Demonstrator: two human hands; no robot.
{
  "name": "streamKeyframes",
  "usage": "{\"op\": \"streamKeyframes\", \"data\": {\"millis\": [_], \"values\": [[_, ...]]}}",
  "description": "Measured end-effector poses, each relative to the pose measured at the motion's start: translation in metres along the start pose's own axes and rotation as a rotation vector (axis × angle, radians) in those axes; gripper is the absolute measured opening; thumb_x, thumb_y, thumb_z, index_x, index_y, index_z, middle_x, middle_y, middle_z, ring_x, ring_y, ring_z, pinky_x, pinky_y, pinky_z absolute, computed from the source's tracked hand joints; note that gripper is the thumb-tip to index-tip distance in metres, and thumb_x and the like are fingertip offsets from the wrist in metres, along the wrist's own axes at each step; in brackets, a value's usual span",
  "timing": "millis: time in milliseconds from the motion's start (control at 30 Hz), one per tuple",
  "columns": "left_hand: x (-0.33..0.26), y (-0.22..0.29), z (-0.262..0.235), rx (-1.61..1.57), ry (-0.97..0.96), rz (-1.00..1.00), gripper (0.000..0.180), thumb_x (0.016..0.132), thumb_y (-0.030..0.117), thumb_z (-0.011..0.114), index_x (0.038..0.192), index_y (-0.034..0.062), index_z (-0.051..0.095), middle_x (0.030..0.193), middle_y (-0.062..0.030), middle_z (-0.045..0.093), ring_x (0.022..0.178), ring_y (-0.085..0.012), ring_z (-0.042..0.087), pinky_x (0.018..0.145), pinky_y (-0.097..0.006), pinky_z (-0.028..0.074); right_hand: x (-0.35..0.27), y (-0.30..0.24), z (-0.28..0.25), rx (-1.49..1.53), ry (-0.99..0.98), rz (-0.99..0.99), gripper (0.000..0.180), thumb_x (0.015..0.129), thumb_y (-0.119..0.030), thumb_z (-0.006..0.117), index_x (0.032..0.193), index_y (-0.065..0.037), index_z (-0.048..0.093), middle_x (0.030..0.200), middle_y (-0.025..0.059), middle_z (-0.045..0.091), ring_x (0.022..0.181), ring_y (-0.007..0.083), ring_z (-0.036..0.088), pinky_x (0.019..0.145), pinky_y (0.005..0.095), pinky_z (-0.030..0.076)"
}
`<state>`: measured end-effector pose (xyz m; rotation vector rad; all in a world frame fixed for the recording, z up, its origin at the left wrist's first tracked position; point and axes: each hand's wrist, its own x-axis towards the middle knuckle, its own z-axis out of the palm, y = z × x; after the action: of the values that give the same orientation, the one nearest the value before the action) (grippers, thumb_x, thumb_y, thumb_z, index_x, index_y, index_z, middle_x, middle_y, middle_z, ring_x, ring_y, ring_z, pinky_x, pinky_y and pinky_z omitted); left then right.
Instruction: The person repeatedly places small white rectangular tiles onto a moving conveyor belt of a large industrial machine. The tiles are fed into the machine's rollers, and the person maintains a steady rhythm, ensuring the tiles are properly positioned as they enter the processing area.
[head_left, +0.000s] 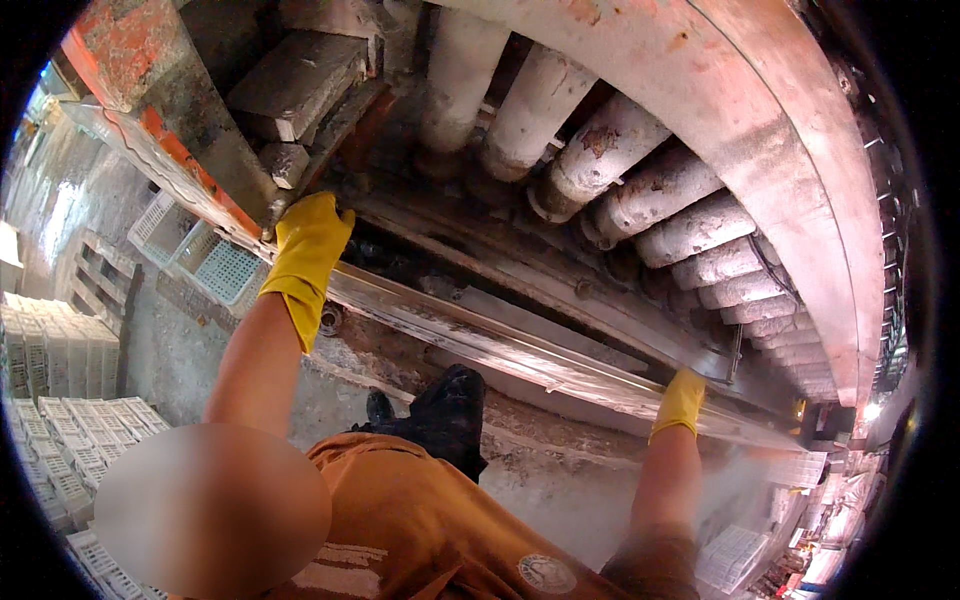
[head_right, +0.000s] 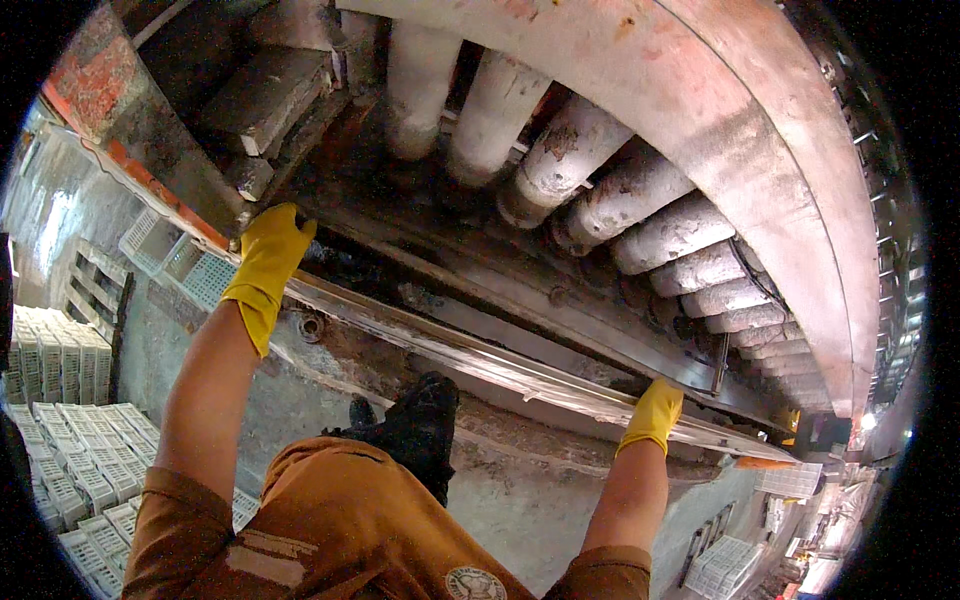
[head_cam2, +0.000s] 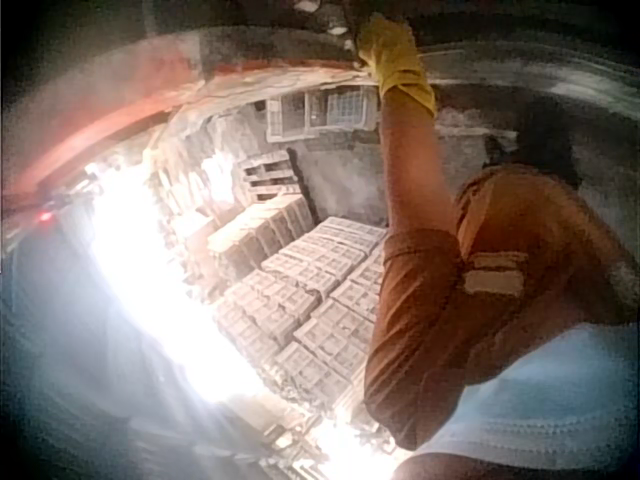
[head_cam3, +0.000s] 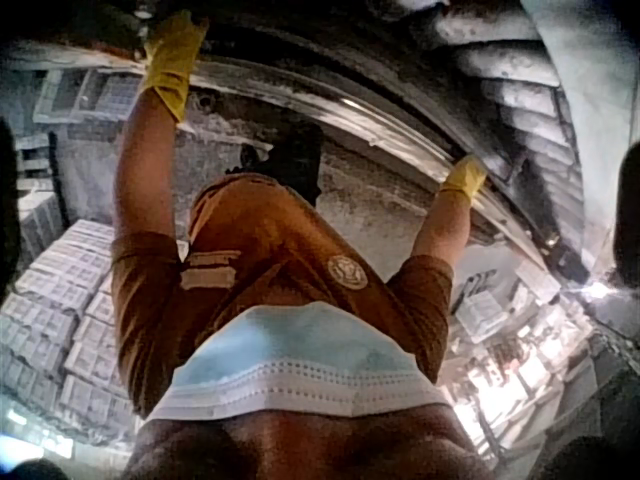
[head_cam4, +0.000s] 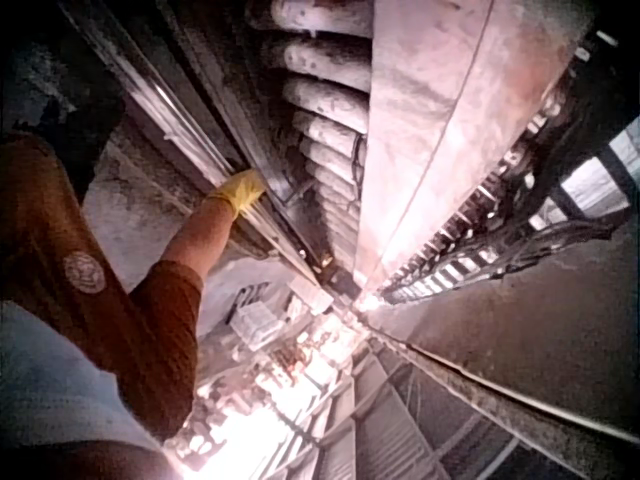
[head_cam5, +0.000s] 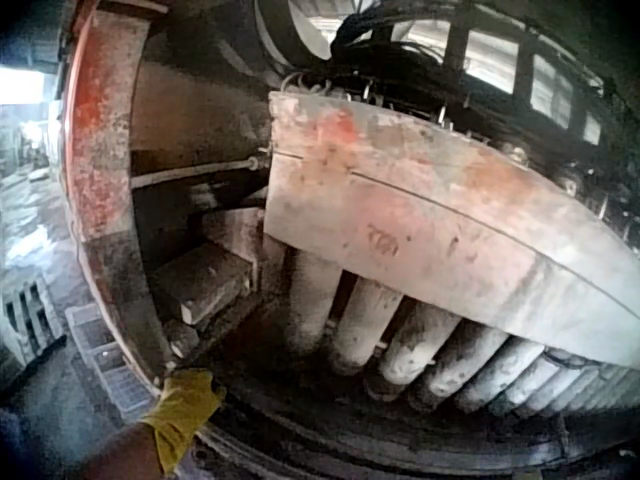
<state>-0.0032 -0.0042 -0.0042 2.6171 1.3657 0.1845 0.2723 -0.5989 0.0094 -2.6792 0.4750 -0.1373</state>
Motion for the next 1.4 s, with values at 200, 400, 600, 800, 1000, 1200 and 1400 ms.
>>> {"op": "streamKeyframes", "data": {"millis": [200,400,600,800,1000,1200,1400], "values": [[0.002,0.002,-0.002,0.005,-0.034,-0.017,0.048,0.090,0.048,0.068,0.118,0.0081,0.070,0.121,-0.0185,0.071,0.113,-0.0388,0.067,0.096,-0.050,0.053,-0.005,-0.003,-0.004,-0.003,-0.007,-0.013,0.044,0.093,-0.029,0.054,0.112,0.008,0.070,0.113,0.0292,0.071,0.104,0.0450,0.068,0.091,0.0480,0.050],[0.002,0.001,0.002,0.000,-0.029,-0.006,0.046,0.090,0.048,0.067,0.117,0.0108,0.071,0.119,-0.0164,0.072,0.112,-0.0388,0.067,0.095,-0.049,0.054,0.018,0.023,0.010,-0.004,0.002,-0.112,0.048,0.096,-0.033,0.054,0.122,0.005,0.068,0.121,0.0262,0.070,0.107,0.0434,0.067,0.092,0.0466,0.050],[-0.001,0.004,-0.003,0.030,-0.015,-0.012,0.047,0.090,0.048,0.068,0.114,0.0084,0.072,0.117,-0.0174,0.073,0.110,-0.0388,0.068,0.095,-0.049,0.054,-0.006,-0.008,-0.007,0.032,-0.022,0.036,0.047,0.094,-0.032,0.055,0.119,0.005,0.068,0.119,0.0267,0.071,0.104,0.0428,0.068,0.091,0.0466,0.050],[-0.002,0.002,-0.003,0.020,-0.015,-0.019,0.047,0.090,0.048,0.069,0.115,0.0076,0.071,0.118,-0.0193,0.072,0.112,-0.0396,0.067,0.096,-0.050,0.053,-0.013,-0.017,-0.008,0.016,-0.007,-0.038,0.046,0.093,-0.032,0.054,0.106,0.009,0.070,0.109,0.0290,0.072,0.103,0.0433,0.068,0.090,0.0484,0.050],[-0.003,0.000,-0.006,0.001,-0.031,-0.013,0.047,0.091,0.047,0.067,0.116,0.0075,0.070,0.122,-0.0200,0.070,0.115,-0.0394,0.066,0.099,-0.050,0.052,0.031,0.035,0.017,-0.090,-0.054,-0.272,0.041,0.100,-0.029,0.047,0.097,0.005,0.070,0.097,0.0292,0.071,0.089,0.0430,0.067,0.077,0.0511,0.049],[0.003,0.021,-0.008,-0.006,-0.107,-0.028,0.052,0.090,0.048,0.068,0.122,0.0073,0.069,0.125,-0.0194,0.070,0.116,-0.0392,0.065,0.099,-0.050,0.051,0.039,0.066,0.008,0.076,-0.046,-0.212,0.033,0.098,-0.022,0.049,0.095,0.005,0.067,0.090,0.0249,0.070,0.078,0.0391,0.066,0.070,0.0482,0.049],[0.003,0.007,-0.003,0.007,-0.059,-0.050,0.050,0.089,0.048,0.070,0.120,0.0085,0.071,0.122,-0.0183,0.071,0.115,-0.0382,0.066,0.098,-0.049,0.052,0.043,0.063,0.024,0.150,-0.074,-0.221,0.039,0.095,-0.033,0.056,0.104,0.004,0.061,0.091,0.0193,0.066,0.074,0.0282,0.061,0.069,0.0411,0.049]]}}
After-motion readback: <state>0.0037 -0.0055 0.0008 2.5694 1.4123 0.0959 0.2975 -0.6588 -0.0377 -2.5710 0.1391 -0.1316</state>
